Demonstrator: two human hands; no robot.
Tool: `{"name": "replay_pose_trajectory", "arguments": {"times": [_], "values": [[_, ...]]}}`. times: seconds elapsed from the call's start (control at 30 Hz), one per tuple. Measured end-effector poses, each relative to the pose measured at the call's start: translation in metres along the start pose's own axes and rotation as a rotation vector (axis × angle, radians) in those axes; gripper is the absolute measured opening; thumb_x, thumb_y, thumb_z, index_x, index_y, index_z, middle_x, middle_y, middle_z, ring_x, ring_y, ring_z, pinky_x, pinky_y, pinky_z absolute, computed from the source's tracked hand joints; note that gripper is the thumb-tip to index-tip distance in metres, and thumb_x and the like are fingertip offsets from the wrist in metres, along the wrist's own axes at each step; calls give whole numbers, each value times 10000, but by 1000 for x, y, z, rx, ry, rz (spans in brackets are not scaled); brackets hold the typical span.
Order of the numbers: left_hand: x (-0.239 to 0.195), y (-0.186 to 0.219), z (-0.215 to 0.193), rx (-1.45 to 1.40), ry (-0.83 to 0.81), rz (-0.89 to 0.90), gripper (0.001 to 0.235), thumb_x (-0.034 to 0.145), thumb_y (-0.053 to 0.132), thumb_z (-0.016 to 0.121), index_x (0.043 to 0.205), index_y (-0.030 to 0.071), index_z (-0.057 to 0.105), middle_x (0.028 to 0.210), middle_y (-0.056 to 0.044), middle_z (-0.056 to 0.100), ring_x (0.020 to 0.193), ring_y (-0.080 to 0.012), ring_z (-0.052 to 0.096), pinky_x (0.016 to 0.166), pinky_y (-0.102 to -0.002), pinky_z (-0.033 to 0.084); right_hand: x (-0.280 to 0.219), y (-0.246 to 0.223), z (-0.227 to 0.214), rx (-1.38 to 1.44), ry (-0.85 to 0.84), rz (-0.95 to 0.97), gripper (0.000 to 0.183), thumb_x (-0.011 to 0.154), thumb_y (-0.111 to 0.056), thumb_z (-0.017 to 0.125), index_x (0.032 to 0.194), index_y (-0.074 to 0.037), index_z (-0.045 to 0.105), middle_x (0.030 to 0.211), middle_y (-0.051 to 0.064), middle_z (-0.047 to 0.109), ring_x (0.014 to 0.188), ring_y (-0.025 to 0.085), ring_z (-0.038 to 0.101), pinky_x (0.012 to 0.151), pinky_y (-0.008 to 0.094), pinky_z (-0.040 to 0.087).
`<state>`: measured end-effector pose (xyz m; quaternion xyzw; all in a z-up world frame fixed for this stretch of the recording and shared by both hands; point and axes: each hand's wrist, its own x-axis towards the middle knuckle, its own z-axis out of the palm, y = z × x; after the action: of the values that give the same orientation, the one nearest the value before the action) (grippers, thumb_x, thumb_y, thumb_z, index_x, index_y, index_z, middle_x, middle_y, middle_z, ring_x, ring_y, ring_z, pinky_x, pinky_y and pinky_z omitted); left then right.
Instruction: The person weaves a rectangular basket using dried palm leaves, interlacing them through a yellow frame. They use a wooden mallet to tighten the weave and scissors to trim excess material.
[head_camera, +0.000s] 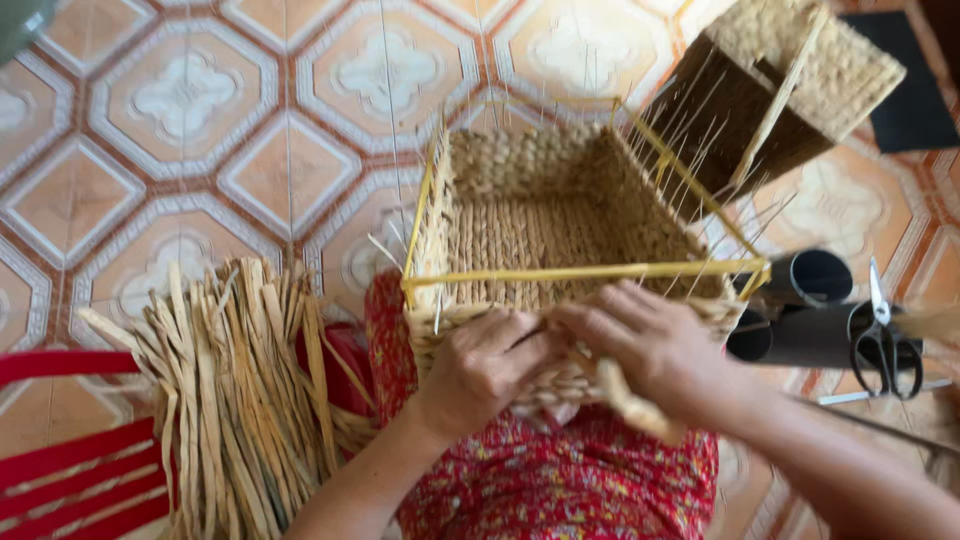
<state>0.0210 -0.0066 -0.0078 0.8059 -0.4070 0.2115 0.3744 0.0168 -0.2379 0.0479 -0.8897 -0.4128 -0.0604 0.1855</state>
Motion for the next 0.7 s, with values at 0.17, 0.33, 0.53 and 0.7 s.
{"name": "replay_pose_trajectory", "arguments": {"times": [0.17,0.33,0.53,0.7], "values": [[-13,3,15,33,68,9,134,996,108,722,1117,52,714,1085,-56,679,831,-179,693,751,-258,635,11,50,-72,390,53,363,309,910,18,718,1213,-39,703,1040,85,742,870,117,708,739,247,594],[-8,8,-9,-25,-3,-39,250,922,40,719,1172,44,717,1136,-63,691,856,-189,670,747,-315,608,79,98,-63,283,-214,350,232,957,-155,713,1172,-84,766,1043,49,784,843,149,729,739,287,574],[-1,13,-20,-43,-67,-72,285,898,46,715,1183,31,720,1177,-72,690,877,-197,661,773,-332,593,120,78,-9,567,-1045,381,323,890,-315,691,1182,-229,797,937,-37,819,772,100,751,720,272,615],[-1,13,-19,-46,-72,-86,255,938,60,714,1191,26,715,1239,-83,686,958,-197,686,836,-322,609,126,66,-11,825,-1128,554,280,852,-262,724,1087,-148,823,817,18,823,692,120,703,639,310,602]]}}
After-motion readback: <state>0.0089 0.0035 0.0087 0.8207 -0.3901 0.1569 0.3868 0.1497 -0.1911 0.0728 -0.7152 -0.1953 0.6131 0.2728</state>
